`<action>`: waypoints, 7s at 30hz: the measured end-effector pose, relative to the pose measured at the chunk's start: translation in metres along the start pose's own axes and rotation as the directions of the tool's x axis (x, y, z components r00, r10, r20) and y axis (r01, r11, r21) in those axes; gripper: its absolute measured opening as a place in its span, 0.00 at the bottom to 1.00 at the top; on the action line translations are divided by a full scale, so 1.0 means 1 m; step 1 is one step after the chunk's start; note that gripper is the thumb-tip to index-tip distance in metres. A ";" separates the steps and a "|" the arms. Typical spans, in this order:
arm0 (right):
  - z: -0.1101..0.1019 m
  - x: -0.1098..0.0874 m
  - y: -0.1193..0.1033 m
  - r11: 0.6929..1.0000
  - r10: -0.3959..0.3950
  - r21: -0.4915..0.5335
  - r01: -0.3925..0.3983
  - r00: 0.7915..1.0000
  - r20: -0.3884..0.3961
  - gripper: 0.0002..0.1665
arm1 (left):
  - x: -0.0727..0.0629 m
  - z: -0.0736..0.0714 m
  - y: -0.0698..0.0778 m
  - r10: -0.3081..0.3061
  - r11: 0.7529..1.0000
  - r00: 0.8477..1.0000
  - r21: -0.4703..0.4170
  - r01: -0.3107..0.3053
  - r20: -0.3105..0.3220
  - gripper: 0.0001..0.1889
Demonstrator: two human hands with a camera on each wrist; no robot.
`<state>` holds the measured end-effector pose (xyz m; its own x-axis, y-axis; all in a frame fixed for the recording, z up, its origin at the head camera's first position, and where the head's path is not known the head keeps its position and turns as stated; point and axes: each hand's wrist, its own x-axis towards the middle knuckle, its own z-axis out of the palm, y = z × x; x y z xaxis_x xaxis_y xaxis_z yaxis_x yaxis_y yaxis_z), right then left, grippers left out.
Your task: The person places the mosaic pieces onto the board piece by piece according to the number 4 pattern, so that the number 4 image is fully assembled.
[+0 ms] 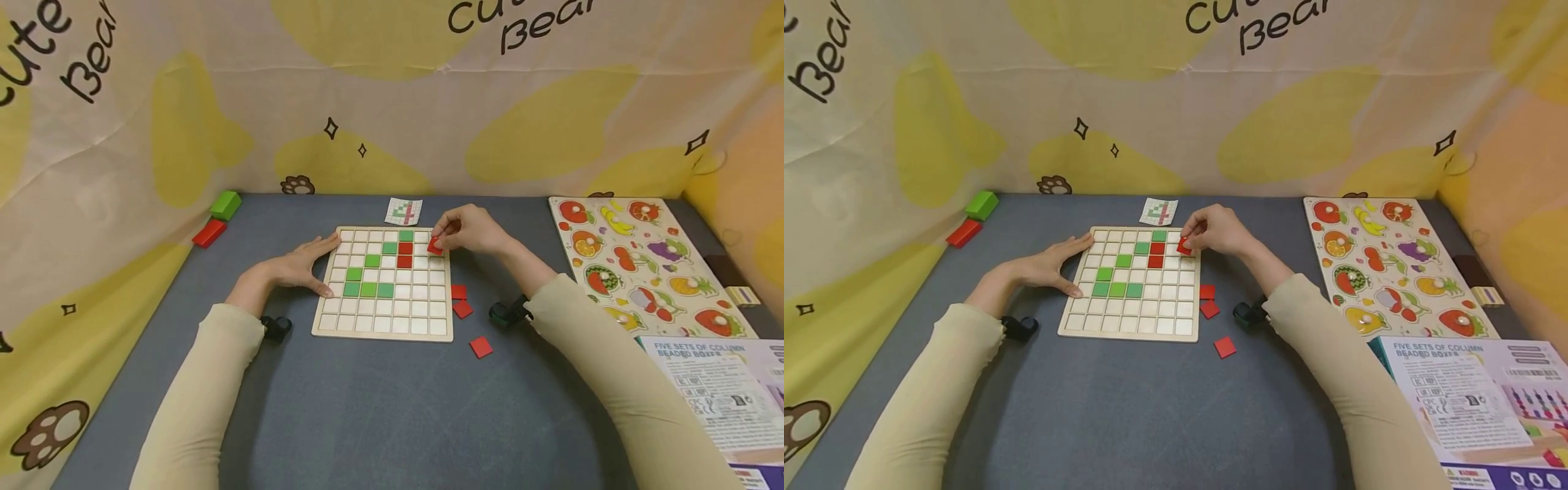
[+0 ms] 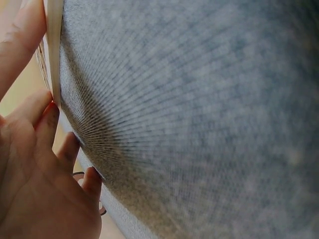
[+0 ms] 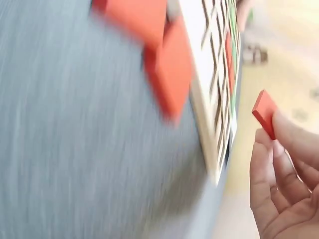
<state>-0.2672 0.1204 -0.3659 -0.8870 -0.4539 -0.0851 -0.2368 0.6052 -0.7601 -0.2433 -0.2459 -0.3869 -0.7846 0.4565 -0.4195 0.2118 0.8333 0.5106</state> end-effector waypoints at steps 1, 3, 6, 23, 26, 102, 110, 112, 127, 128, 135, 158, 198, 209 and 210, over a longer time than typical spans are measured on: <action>0.005 0.001 -0.005 1.000 -0.011 -0.020 0.011 1.000 0.006 0.09 | 0.000 0.000 0.000 -0.001 1.000 1.000 -0.003 0.001 -0.001 0.63; 0.016 0.003 -0.015 0.998 -0.029 -0.054 0.031 0.999 0.034 0.09 | 0.000 0.000 0.000 0.003 1.000 1.000 -0.004 -0.003 -0.002 0.63; 0.031 0.005 -0.025 0.993 -0.060 -0.101 0.067 0.996 0.071 0.10 | 0.000 0.000 0.000 0.011 1.000 1.000 0.003 -0.011 -0.003 0.63; 0.056 0.008 -0.036 0.942 -0.132 -0.289 0.169 0.981 0.145 0.08 | -0.001 0.000 0.001 0.003 1.000 1.000 0.017 -0.003 -0.002 0.63; 0.050 0.005 -0.032 0.938 -0.165 -0.271 0.216 0.966 0.200 0.09 | -0.001 0.000 0.001 0.004 1.000 1.000 0.018 -0.003 -0.002 0.63; 0.070 -0.016 -0.039 0.948 -0.148 -0.271 0.164 0.986 0.081 0.06 | -0.002 0.000 0.000 0.034 0.999 0.999 0.015 -0.034 -0.016 0.63; 0.069 -0.019 -0.041 0.926 -0.123 -0.350 0.146 0.989 0.088 0.05 | -0.002 0.001 0.001 0.029 1.000 1.000 0.012 -0.028 -0.012 0.63; 0.065 -0.020 -0.041 0.928 -0.114 -0.347 0.137 0.990 0.087 0.05 | -0.002 0.001 0.002 0.026 1.000 1.000 0.009 -0.025 -0.012 0.63; 0.012 -0.054 0.000 0.971 -0.003 -0.231 0.059 0.971 0.238 0.06 | -0.002 0.000 0.001 0.023 1.000 1.000 -0.002 -0.023 -0.007 0.63; 0.011 -0.057 0.002 0.971 0.009 -0.234 0.052 0.968 0.252 0.07 | -0.002 0.000 0.001 0.022 1.000 1.000 -0.002 -0.022 -0.008 0.63; 0.009 -0.065 0.012 0.967 0.014 -0.247 0.064 0.953 0.303 0.15 | -0.002 0.001 0.002 0.016 1.000 1.000 0.002 -0.016 -0.008 0.62; 0.014 -0.070 -0.010 0.953 -0.050 -0.285 0.101 0.982 0.183 0.12 | -0.001 0.001 -0.001 0.017 1.000 1.000 0.005 -0.017 -0.016 0.62; 0.070 -0.051 -0.047 0.933 -0.158 -0.303 0.195 0.977 0.142 0.03 | -0.002 0.000 0.002 0.022 1.000 1.000 0.015 -0.021 -0.016 0.62; 0.019 -0.079 -0.014 0.962 -0.108 -0.168 0.215 0.867 0.486 0.11 | -0.001 0.002 0.001 0.014 1.000 1.000 0.007 -0.014 -0.015 0.63; 0.017 -0.082 -0.010 0.963 -0.097 -0.167 0.210 0.853 0.513 0.13 | -0.001 0.001 0.001 0.016 1.000 1.000 0.008 -0.016 -0.015 0.63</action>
<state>-0.1857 0.1403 -0.3618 -0.5300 -0.7814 -0.3295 -0.4804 0.5968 -0.6427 -0.2413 -0.2456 -0.3871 -0.7898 0.4652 -0.3999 0.2291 0.8284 0.5112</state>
